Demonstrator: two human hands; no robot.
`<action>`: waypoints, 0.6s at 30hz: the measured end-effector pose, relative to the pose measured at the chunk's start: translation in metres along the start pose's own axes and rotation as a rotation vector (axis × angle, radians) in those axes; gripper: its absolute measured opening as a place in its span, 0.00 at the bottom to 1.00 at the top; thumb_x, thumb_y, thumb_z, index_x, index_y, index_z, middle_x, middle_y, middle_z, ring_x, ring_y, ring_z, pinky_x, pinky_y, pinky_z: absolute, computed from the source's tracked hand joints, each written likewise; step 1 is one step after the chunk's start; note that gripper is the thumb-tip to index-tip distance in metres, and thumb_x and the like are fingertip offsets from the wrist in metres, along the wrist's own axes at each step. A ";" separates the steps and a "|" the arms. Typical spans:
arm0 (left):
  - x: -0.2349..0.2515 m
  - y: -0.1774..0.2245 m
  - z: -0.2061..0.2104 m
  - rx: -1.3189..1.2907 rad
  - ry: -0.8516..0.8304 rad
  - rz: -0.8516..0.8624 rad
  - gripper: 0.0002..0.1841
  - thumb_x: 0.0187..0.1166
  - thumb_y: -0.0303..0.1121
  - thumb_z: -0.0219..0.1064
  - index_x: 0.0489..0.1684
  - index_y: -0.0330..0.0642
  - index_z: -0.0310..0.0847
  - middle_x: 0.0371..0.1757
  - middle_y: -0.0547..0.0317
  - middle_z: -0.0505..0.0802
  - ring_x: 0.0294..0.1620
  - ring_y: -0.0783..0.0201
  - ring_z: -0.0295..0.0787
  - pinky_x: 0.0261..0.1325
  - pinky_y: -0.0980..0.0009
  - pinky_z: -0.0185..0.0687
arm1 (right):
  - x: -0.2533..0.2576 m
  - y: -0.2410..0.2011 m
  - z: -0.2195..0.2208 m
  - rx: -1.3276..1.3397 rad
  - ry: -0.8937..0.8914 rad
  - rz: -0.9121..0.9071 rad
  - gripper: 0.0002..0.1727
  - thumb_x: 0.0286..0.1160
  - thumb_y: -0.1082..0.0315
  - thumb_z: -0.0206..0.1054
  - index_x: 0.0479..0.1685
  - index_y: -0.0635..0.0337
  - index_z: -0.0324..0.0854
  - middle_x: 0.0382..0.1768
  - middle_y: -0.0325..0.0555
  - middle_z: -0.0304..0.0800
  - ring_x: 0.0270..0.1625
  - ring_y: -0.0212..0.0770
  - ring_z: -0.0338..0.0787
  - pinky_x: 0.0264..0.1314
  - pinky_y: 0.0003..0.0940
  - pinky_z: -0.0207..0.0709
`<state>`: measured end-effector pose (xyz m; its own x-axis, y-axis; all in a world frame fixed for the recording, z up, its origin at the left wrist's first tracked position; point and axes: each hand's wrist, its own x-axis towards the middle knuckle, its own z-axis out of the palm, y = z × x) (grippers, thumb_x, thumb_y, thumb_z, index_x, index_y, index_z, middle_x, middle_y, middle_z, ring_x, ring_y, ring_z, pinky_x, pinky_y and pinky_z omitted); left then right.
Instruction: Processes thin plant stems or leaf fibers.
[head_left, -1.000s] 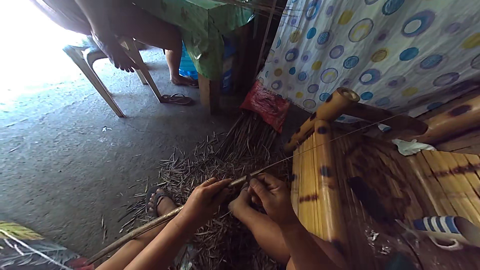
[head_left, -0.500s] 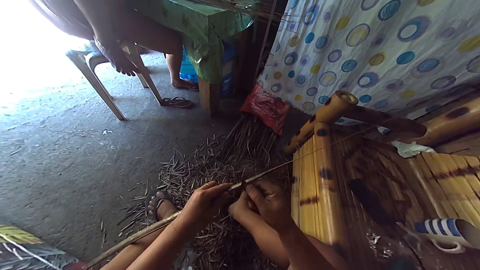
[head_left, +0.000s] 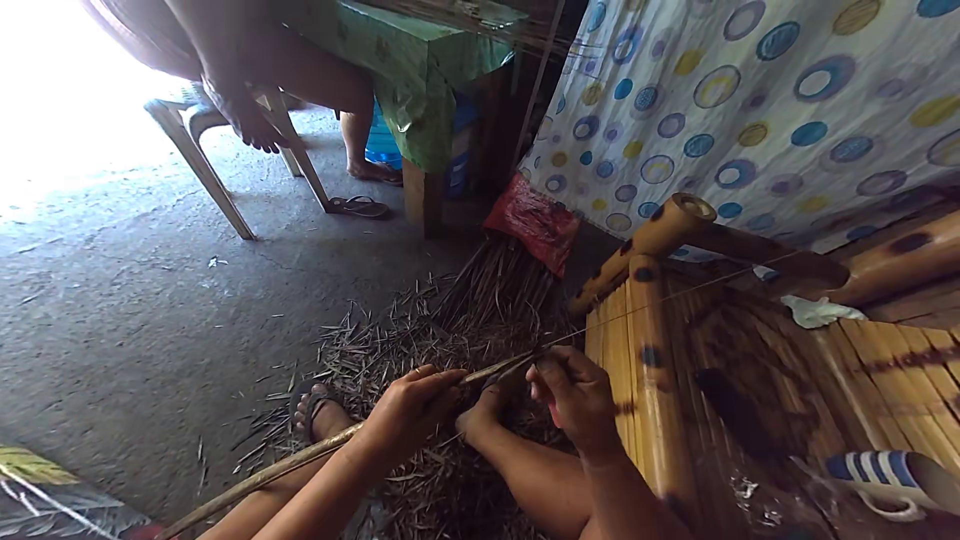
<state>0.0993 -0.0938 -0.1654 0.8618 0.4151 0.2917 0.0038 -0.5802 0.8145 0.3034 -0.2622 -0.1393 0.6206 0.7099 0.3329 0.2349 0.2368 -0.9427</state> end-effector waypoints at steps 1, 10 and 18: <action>0.001 0.000 0.001 0.006 -0.002 -0.006 0.15 0.87 0.38 0.61 0.63 0.49 0.91 0.41 0.61 0.92 0.38 0.75 0.86 0.45 0.77 0.84 | -0.001 -0.001 0.003 0.000 0.025 0.011 0.08 0.85 0.73 0.62 0.44 0.67 0.85 0.29 0.43 0.92 0.22 0.32 0.86 0.25 0.26 0.85; 0.000 -0.003 0.002 0.056 -0.048 -0.049 0.17 0.90 0.40 0.57 0.65 0.52 0.89 0.45 0.61 0.94 0.42 0.73 0.89 0.51 0.72 0.86 | -0.002 -0.009 0.000 0.055 0.009 0.122 0.10 0.86 0.72 0.59 0.47 0.67 0.85 0.29 0.43 0.91 0.22 0.33 0.86 0.23 0.29 0.84; 0.001 -0.002 -0.001 -0.072 -0.115 -0.014 0.16 0.90 0.37 0.56 0.60 0.43 0.89 0.43 0.61 0.95 0.39 0.76 0.89 0.51 0.76 0.86 | -0.009 0.001 0.020 0.087 -0.153 0.120 0.08 0.84 0.74 0.62 0.45 0.67 0.86 0.29 0.42 0.90 0.23 0.29 0.84 0.25 0.23 0.81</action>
<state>0.1001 -0.0916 -0.1659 0.9145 0.3373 0.2236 -0.0162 -0.5214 0.8531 0.2830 -0.2554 -0.1436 0.5179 0.8274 0.2172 0.0967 0.1956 -0.9759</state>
